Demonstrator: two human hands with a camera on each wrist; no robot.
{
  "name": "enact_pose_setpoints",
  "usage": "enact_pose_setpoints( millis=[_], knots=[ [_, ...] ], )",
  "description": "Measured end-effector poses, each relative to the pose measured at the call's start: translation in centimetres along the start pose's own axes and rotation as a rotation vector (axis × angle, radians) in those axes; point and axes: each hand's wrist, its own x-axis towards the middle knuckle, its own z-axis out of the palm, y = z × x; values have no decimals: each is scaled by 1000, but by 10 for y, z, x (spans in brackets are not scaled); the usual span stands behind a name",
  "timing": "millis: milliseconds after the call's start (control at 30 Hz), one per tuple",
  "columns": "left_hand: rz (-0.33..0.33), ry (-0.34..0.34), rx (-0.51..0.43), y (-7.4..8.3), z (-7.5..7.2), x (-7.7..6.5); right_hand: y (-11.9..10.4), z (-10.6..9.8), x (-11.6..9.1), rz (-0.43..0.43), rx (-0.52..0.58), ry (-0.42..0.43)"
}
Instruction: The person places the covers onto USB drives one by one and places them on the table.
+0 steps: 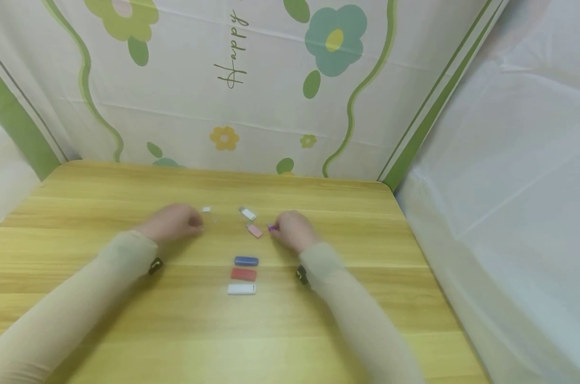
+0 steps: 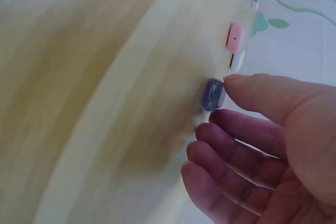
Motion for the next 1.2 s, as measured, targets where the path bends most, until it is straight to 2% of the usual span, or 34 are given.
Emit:
enact_pose_setpoints(
  millis=[400,800,933,1200],
  knots=[
    [31,13,47,7,-2,0,-11,1,3,3,-51,4],
    [60,-8,77,7,-2,2,-13,-4,-4,50,-43,-71],
    [75,-11,69,6,-1,0,-14,-6,-11,42,-46,-83],
    [146,9,39,4,1,-6,-13,-12,-27,-19,-33,-20]
  ],
)
